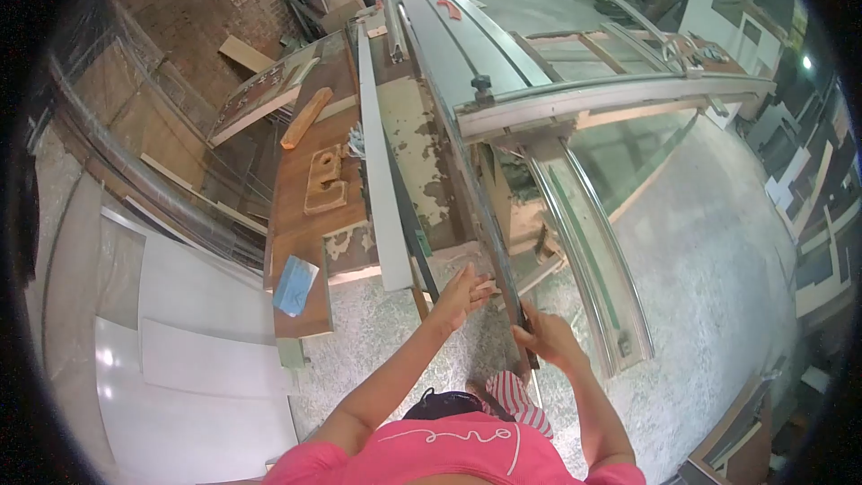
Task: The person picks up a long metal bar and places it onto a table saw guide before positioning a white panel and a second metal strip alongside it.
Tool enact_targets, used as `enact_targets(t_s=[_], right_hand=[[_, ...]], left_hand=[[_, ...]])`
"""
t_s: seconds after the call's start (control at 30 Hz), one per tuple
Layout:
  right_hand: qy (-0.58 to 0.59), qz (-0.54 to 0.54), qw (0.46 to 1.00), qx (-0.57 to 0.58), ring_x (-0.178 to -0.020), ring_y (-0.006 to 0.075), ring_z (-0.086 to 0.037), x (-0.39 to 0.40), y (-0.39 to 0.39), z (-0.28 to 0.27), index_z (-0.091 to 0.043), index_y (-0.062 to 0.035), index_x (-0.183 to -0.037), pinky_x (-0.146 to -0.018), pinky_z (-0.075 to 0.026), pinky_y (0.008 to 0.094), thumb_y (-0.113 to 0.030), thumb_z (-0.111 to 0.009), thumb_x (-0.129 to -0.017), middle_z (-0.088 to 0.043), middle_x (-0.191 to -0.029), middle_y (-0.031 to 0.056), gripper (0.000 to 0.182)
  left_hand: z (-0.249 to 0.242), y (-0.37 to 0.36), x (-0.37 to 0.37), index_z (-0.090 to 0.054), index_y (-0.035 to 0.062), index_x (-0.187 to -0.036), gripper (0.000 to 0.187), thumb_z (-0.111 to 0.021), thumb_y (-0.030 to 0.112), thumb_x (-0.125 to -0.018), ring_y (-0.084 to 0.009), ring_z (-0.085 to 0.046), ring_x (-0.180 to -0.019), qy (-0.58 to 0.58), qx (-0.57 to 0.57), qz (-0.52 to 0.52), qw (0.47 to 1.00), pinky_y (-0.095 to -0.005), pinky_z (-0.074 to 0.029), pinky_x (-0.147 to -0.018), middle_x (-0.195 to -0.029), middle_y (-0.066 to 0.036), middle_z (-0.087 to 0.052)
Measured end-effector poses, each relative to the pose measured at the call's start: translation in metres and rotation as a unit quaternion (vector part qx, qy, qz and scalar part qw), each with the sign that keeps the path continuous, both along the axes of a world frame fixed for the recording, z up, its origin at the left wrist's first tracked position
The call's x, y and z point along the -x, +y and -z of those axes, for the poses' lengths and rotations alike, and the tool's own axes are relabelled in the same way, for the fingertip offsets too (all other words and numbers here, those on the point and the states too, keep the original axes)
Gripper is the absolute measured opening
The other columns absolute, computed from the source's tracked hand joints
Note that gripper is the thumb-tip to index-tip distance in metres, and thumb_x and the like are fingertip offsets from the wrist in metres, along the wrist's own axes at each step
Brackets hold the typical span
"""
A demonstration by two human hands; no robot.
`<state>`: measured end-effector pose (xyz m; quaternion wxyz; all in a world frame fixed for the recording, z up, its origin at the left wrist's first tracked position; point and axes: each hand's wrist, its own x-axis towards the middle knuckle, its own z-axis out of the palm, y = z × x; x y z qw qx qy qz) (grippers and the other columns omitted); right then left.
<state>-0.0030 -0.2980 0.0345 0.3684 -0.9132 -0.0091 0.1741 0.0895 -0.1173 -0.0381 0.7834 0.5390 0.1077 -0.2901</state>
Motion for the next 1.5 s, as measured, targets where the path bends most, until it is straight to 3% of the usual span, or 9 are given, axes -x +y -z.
enact_targets(t_s=[0.2,0.43,0.53,0.67,0.7,0.87,1.07,1.23,1.5], right_hand=[[0.107,-0.001,0.991,-0.081,-0.059,0.0280,-0.057,0.111,-0.025,0.029,-0.039,-0.0090,-0.124,-0.054,-0.042,0.0349,-0.037,-0.058,-0.077,-0.056,-0.063,0.0122,0.057],[0.317,0.097,0.840,-0.430,-0.068,0.0077,-0.044,0.254,-0.054,0.061,-0.038,-0.0111,-0.131,-0.059,-0.036,0.0225,-0.029,-0.055,-0.086,-0.053,-0.075,-0.0013,0.051],[0.387,0.136,0.797,-0.444,-0.062,0.0056,-0.035,0.309,-0.060,0.083,-0.044,-0.0053,-0.125,-0.054,-0.031,0.0213,-0.021,-0.054,-0.087,-0.043,-0.071,-0.0045,0.041],[0.413,0.129,0.802,-0.412,-0.061,0.0058,-0.035,0.386,-0.074,0.108,-0.056,-0.0055,-0.110,-0.054,-0.030,0.0221,-0.038,-0.055,-0.085,-0.042,-0.071,-0.0054,0.041],[0.398,0.144,0.805,-0.416,-0.069,0.0070,-0.046,0.408,-0.076,0.121,-0.056,-0.0057,-0.112,-0.062,-0.039,0.0234,-0.047,-0.053,-0.083,-0.053,-0.080,-0.0029,0.051],[0.370,0.185,0.806,-0.423,-0.101,0.0166,-0.052,0.465,-0.061,0.108,-0.049,-0.0039,-0.120,-0.089,-0.040,0.0317,-0.051,-0.051,-0.081,-0.057,-0.111,0.0071,0.061],[0.379,0.226,0.787,-0.432,-0.083,0.0133,-0.055,0.552,-0.026,0.105,-0.044,-0.0037,-0.123,-0.073,-0.044,0.0289,-0.057,-0.051,-0.078,-0.058,-0.091,0.0056,0.070],[0.324,0.289,0.796,-0.422,-0.066,0.0121,-0.050,0.633,0.006,0.092,-0.044,-0.0005,-0.120,-0.064,-0.042,0.0256,-0.029,-0.053,-0.084,-0.053,-0.073,0.0019,0.047],[0.287,0.412,0.787,-0.358,-0.062,0.0105,-0.049,0.724,0.040,0.074,-0.050,0.0023,-0.109,-0.057,-0.042,0.0249,-0.021,-0.049,-0.085,-0.051,-0.068,0.0018,0.033]], left_hand=[[0.058,-0.014,0.009,-0.031,0.0105,-0.128,0.060,-0.039,0.053,-0.086,-0.0203,-0.054,-0.082,0.144,0.060,0.006,0.988,-0.0360,-0.046,-0.075,-0.109,-0.010,-0.050],[0.044,-0.043,0.028,-0.024,0.0044,-0.128,0.062,-0.019,0.053,-0.089,-0.0337,-0.049,-0.107,0.149,0.195,0.013,0.969,-0.0427,-0.045,-0.084,-0.121,-0.017,-0.043],[0.045,-0.056,0.042,-0.023,0.0042,-0.128,0.063,-0.020,0.053,-0.089,-0.0342,-0.046,-0.110,0.162,0.246,-0.023,0.955,-0.0434,-0.045,-0.085,-0.124,-0.018,-0.041],[0.047,-0.060,0.076,-0.032,0.0069,-0.124,0.057,-0.027,0.052,-0.089,-0.0327,-0.050,-0.105,0.166,0.286,-0.026,0.943,-0.0455,-0.044,-0.085,-0.116,-0.015,-0.048],[0.049,-0.057,0.085,-0.032,0.0069,-0.124,0.057,-0.027,0.052,-0.089,-0.0327,-0.050,-0.105,0.164,0.288,-0.023,0.943,-0.0455,-0.044,-0.085,-0.116,-0.015,-0.048],[0.064,-0.038,0.143,-0.046,0.0141,-0.112,0.039,-0.040,0.045,-0.088,-0.0234,-0.057,-0.083,0.142,0.290,0.036,0.946,-0.0443,-0.045,-0.081,-0.088,-0.005,-0.058],[0.062,-0.026,0.223,-0.046,0.0159,-0.109,0.037,-0.044,0.045,-0.087,-0.0215,-0.055,-0.077,0.187,0.272,0.001,0.944,-0.0425,-0.045,-0.076,-0.079,-0.005,-0.054],[0.066,-0.019,0.293,-0.046,0.0176,-0.109,0.036,-0.044,0.045,-0.086,-0.0223,-0.054,-0.076,0.210,0.265,0.021,0.941,-0.0432,-0.044,-0.077,-0.079,-0.004,-0.053],[0.064,-0.011,0.391,-0.040,0.0193,-0.117,0.046,-0.045,0.050,-0.083,-0.0297,-0.051,-0.095,0.227,0.217,0.063,0.947,-0.0477,-0.041,-0.084,-0.095,-0.009,-0.050]])
